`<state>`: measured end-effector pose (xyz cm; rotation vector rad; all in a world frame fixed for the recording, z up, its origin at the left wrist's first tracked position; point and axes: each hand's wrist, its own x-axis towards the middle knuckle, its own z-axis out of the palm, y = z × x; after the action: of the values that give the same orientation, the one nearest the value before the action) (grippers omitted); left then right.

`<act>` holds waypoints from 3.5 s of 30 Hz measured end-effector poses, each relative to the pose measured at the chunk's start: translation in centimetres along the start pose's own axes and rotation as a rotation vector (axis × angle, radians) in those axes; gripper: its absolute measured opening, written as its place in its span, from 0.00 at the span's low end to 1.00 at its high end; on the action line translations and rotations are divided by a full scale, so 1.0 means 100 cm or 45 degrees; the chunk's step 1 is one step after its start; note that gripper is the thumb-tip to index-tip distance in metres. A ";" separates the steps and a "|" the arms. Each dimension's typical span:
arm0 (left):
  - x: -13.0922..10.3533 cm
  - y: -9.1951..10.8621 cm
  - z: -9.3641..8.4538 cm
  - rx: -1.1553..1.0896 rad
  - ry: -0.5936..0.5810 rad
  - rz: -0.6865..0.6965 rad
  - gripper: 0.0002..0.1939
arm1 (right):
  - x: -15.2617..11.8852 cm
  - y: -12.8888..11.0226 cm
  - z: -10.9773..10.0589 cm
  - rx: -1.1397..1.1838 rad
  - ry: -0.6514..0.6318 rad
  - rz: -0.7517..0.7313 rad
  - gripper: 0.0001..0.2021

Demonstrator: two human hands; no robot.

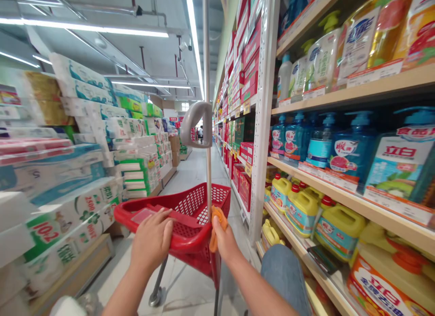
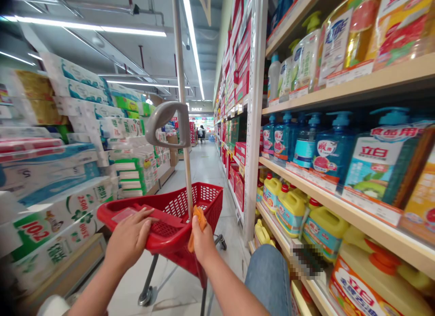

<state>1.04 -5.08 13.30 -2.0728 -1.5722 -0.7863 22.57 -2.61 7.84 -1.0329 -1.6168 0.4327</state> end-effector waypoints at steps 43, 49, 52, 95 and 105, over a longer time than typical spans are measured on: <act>0.026 0.025 -0.014 0.275 -0.635 -0.029 0.27 | 0.052 -0.037 -0.045 -0.812 -0.257 -0.063 0.23; 0.026 0.054 -0.013 0.281 -0.642 -0.081 0.30 | 0.051 -0.056 -0.016 -0.792 -0.309 -0.178 0.28; 0.026 0.048 -0.018 0.138 -0.719 -0.005 0.29 | 0.046 -0.060 -0.017 -0.677 -0.386 -0.334 0.24; 0.025 0.041 0.074 -0.370 -0.373 -0.076 0.27 | 0.046 -0.054 -0.074 -0.978 -0.527 -0.176 0.19; 0.025 0.035 0.093 -0.273 -0.480 -0.116 0.28 | 0.031 -0.066 -0.062 -1.075 -0.490 -0.218 0.15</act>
<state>6.60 1.71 8.01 -2.4293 -1.8596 -0.6445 25.66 -5.24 16.54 -1.4624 -2.2946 -0.2222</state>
